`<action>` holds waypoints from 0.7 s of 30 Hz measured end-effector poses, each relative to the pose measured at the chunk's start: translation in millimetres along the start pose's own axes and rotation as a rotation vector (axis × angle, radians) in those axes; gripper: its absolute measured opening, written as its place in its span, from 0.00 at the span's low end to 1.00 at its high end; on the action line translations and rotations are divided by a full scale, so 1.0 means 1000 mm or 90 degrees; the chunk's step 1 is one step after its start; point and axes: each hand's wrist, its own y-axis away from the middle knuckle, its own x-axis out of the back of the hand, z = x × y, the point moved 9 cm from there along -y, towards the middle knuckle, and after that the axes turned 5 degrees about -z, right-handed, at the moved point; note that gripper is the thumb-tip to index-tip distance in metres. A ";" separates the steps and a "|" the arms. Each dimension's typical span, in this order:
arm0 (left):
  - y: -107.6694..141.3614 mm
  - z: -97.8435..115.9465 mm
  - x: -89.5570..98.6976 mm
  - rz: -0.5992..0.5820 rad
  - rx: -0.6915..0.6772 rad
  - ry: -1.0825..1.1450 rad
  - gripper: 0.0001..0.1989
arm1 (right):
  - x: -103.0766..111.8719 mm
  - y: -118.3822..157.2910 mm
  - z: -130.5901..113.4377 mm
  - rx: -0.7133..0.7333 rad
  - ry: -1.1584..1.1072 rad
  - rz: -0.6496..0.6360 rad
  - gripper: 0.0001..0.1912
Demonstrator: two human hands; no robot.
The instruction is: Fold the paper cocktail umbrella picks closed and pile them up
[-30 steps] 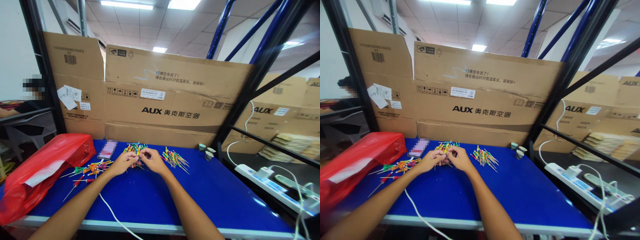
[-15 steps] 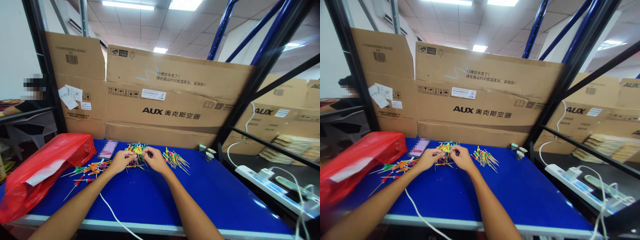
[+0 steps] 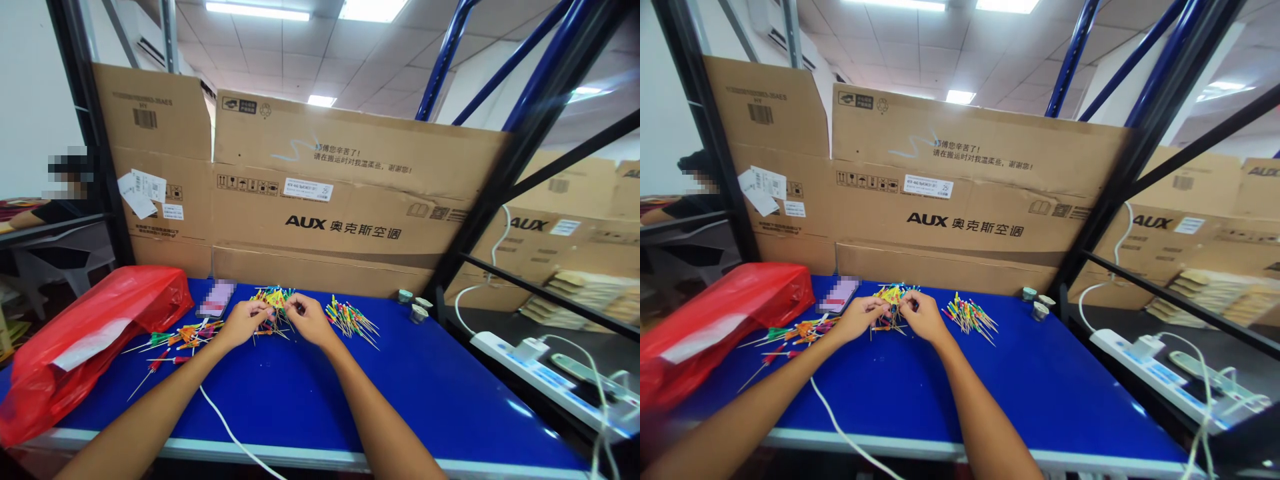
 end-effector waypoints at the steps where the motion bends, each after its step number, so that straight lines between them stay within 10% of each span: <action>1: -0.001 -0.003 0.001 0.005 0.007 0.006 0.19 | 0.001 0.000 0.001 -0.002 -0.006 0.007 0.10; 21: 0.001 0.010 0.006 0.073 -0.024 0.190 0.22 | -0.016 0.004 -0.015 0.060 -0.085 0.090 0.13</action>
